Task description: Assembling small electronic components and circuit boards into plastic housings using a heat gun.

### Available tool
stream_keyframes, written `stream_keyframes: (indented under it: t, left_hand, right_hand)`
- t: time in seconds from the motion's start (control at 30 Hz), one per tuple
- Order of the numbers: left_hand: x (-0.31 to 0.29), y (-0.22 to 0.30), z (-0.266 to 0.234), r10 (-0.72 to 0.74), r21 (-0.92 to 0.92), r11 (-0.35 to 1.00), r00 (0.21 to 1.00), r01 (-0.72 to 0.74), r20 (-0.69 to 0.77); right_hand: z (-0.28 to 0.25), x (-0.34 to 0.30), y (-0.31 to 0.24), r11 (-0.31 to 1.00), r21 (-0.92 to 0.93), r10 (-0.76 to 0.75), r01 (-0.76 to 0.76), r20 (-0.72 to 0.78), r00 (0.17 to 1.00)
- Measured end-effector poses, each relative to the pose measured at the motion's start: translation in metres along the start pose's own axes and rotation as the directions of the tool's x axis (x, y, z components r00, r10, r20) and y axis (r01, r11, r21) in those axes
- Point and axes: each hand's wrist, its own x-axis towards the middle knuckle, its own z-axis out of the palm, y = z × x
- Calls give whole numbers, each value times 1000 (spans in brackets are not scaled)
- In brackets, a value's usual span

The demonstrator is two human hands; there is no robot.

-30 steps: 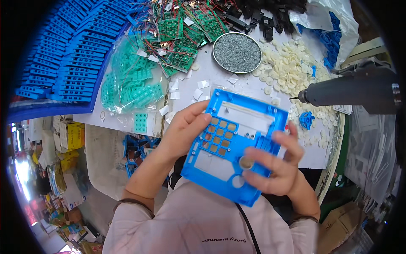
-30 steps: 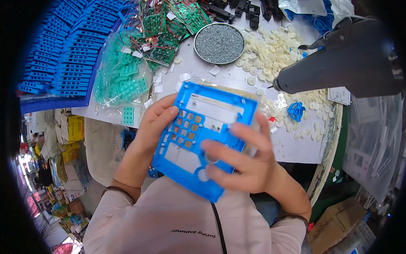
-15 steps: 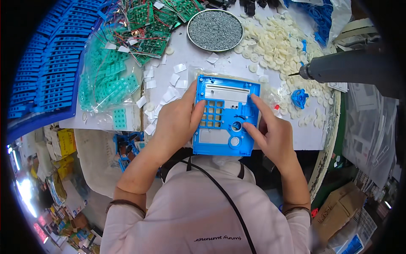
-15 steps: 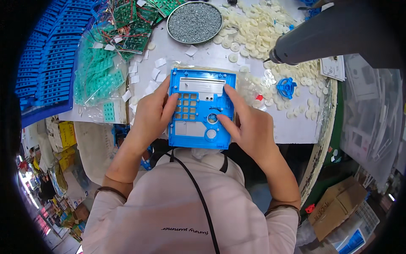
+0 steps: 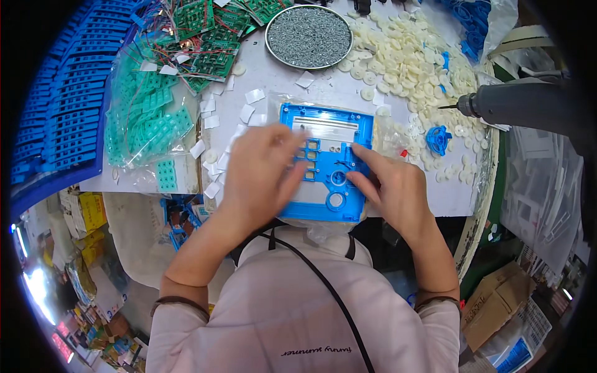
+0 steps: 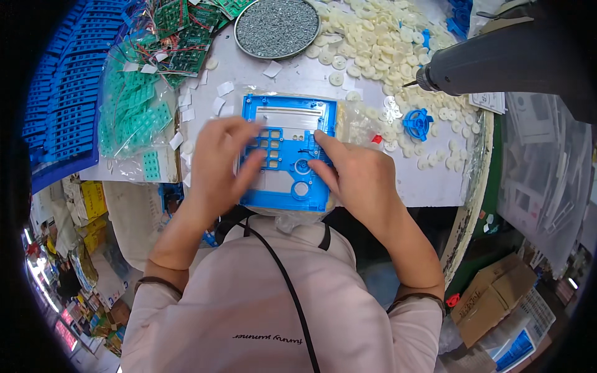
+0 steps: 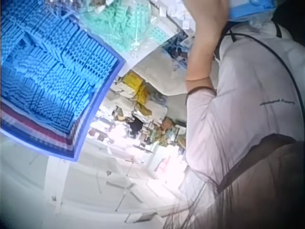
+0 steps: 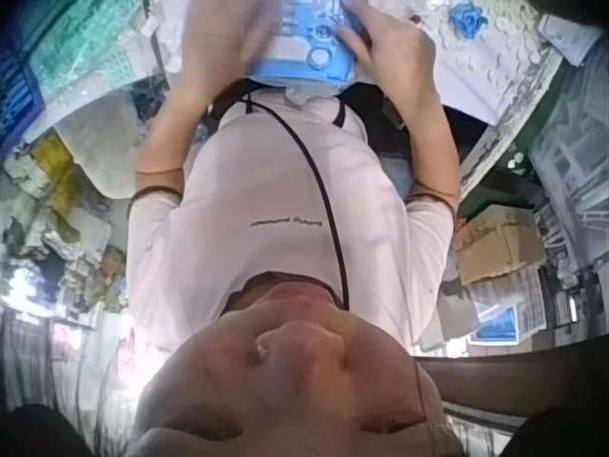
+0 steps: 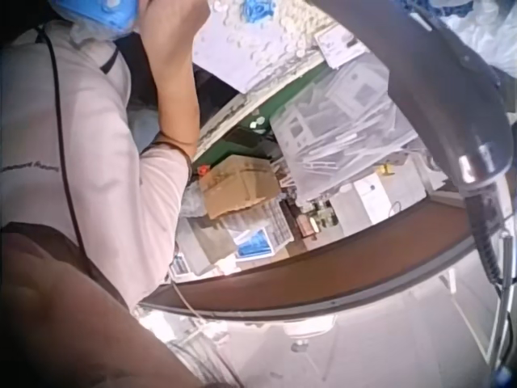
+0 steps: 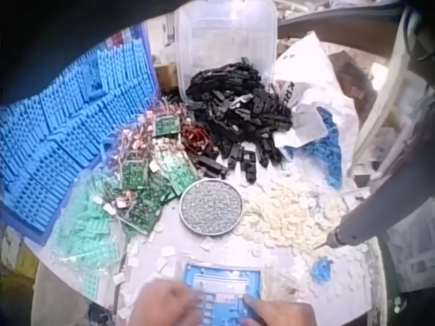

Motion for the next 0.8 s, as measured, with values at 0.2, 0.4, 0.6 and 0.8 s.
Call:
stream_keyframes:
  t: [0.2,0.4,0.6,0.8]
  left_hand:
    - [-16,17,20,224,-89,974,950,-209,220]
    - [-14,16,20,224,-96,974,950,-207,218]
    - [-17,16,23,206,-109,976,959,-188,196]
    - [-16,12,19,228,-204,954,974,-222,8]
  right_hand:
    - [-18,16,15,969,245,-52,13,154,987]
    - [-1,75,49,995,96,6,17,-239,971]
    - [-1,101,62,984,-168,-57,51,-33,998]
    - [-12,65,66,992,77,115,-98,-267,957]
